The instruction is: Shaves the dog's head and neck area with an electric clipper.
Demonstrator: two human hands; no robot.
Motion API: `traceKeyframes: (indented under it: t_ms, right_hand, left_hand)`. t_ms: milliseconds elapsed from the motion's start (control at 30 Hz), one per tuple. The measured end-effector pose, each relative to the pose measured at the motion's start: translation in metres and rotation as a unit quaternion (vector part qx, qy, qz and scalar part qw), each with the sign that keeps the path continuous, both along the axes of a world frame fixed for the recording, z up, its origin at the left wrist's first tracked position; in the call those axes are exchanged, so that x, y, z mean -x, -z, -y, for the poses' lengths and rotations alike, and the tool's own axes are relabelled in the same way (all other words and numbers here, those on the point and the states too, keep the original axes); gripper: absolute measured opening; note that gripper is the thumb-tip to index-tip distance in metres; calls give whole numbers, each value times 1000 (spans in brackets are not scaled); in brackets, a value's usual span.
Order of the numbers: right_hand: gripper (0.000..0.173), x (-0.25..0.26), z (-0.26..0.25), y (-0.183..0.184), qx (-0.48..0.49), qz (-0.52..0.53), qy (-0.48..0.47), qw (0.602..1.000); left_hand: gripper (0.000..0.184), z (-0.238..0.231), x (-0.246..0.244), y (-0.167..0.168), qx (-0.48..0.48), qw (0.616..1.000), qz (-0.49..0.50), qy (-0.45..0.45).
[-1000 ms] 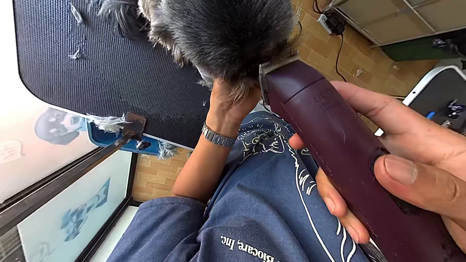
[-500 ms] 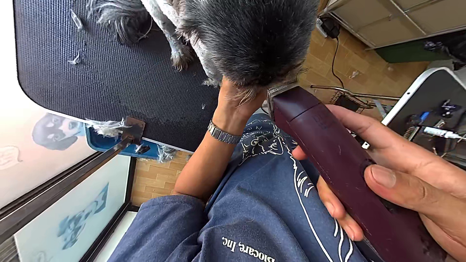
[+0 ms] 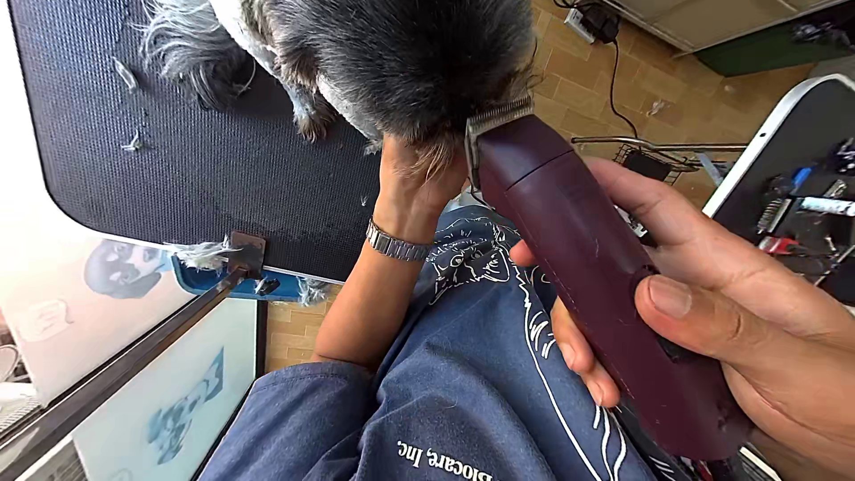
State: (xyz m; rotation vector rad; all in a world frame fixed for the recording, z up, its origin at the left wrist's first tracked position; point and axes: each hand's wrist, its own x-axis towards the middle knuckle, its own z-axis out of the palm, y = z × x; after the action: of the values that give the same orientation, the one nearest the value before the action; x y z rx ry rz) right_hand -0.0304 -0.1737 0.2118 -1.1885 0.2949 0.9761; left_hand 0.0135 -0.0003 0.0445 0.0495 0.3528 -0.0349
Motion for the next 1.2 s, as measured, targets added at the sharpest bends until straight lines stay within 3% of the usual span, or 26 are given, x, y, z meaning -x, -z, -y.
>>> traceKeyframes:
  t_ms: [100, 433, 1200]
  right_hand:
    - [58, 1, 1, 3, -10, -7, 6, 1000]
    - [58, -8, 1, -2, 3, 20, -3, 1000]
    - [57, -18, -6, -3, 9, 26, -7, 1000]
  left_hand:
    - [25, -2, -4, 6, 15, 999, -5, 34]
    - [35, 1, -4, -11, 15, 999, 12, 25]
    - [31, 0, -4, -11, -11, 1000, 22, 8]
